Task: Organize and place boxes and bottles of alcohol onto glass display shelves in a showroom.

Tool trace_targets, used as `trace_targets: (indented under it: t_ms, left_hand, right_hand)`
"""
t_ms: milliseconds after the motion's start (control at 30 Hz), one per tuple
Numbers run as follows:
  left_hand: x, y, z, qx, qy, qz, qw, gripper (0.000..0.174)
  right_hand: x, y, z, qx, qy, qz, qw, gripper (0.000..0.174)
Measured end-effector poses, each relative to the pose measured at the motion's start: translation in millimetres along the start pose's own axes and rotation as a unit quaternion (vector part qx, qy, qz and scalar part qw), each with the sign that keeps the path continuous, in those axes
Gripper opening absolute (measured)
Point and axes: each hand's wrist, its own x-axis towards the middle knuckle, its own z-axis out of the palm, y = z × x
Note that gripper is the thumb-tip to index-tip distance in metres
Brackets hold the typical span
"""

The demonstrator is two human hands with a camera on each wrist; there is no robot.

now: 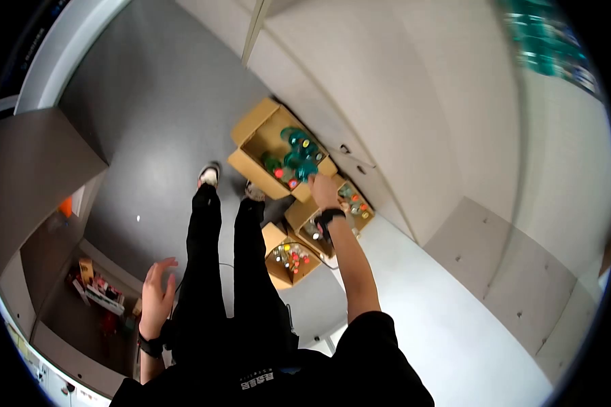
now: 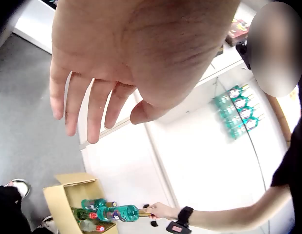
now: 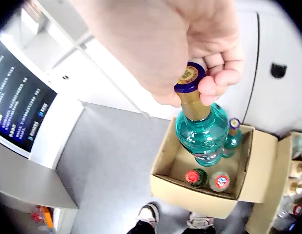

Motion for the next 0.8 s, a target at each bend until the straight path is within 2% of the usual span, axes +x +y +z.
trace_targets:
  t_ms: [100, 233, 300, 333, 400, 433, 500, 600, 667, 700, 733, 767, 800]
  left_hand:
    - [13, 35, -19, 0.014, 0.022, 0.080, 0.996, 0.029]
    - [28, 83, -36, 0.042, 0.005, 0.221, 0.974, 0.048]
    - [34, 108, -32, 0.047, -0.003, 0.325, 0.945, 0.062]
    - [36, 130, -33, 0.055, -0.033, 0.370, 0.927, 0.074]
    - [28, 182, -37, 0.047, -0.056, 0.453, 0.889, 0.086]
    - [24, 204, -35, 0.068, -0.077, 0.481, 0.871, 0.084]
    - [20, 229, -6, -0.053, -0.089, 0.545, 0.832, 0.078]
    - [6, 249, -13, -0.099, -0.136, 0.537, 0.826, 0.071]
    - [8, 244, -3, -0.078, -0.165, 0.505, 0.843, 0.079]
    - [11, 243, 0, -0.047, -0.171, 0.480, 0.859, 0.084]
    - [3, 249, -7, -0.051, -0.199, 0.438, 0.875, 0.084]
    - [2, 254, -12, -0.056, -0.211, 0.433, 0.875, 0.082]
    - [0, 260, -15, -0.064, -0.195, 0.459, 0.864, 0.081]
  right_hand:
    - [-61, -25, -87, 0.004, 0.043, 0.001, 0.999, 0.029]
    - [-164, -68, -211, 0.082, 0.137, -0.084, 0.984, 0.025]
    - [-217, -93, -265, 0.101, 0.182, -0.117, 0.971, 0.023]
    - [-242, -109, -293, 0.109, 0.192, -0.126, 0.967, 0.023]
    - [-292, -140, -343, 0.132, 0.211, -0.134, 0.959, 0.021]
    - [-312, -153, -363, 0.148, 0.219, -0.134, 0.955, 0.020]
    - [-345, -170, -390, 0.166, 0.263, -0.160, 0.937, 0.015]
    - [-368, -173, -401, 0.185, 0.296, -0.129, 0.928, 0.017]
    - [-373, -171, -397, 0.230, 0.279, -0.104, 0.927, 0.031]
    - [-374, -168, -392, 0.234, 0.300, -0.107, 0.919, 0.031]
    - [-377, -163, -385, 0.287, 0.303, -0.120, 0.901, 0.040]
    - [-377, -156, -378, 0.338, 0.303, -0.135, 0.881, 0.050]
    - [-379, -146, -367, 0.374, 0.254, -0.102, 0.886, 0.066]
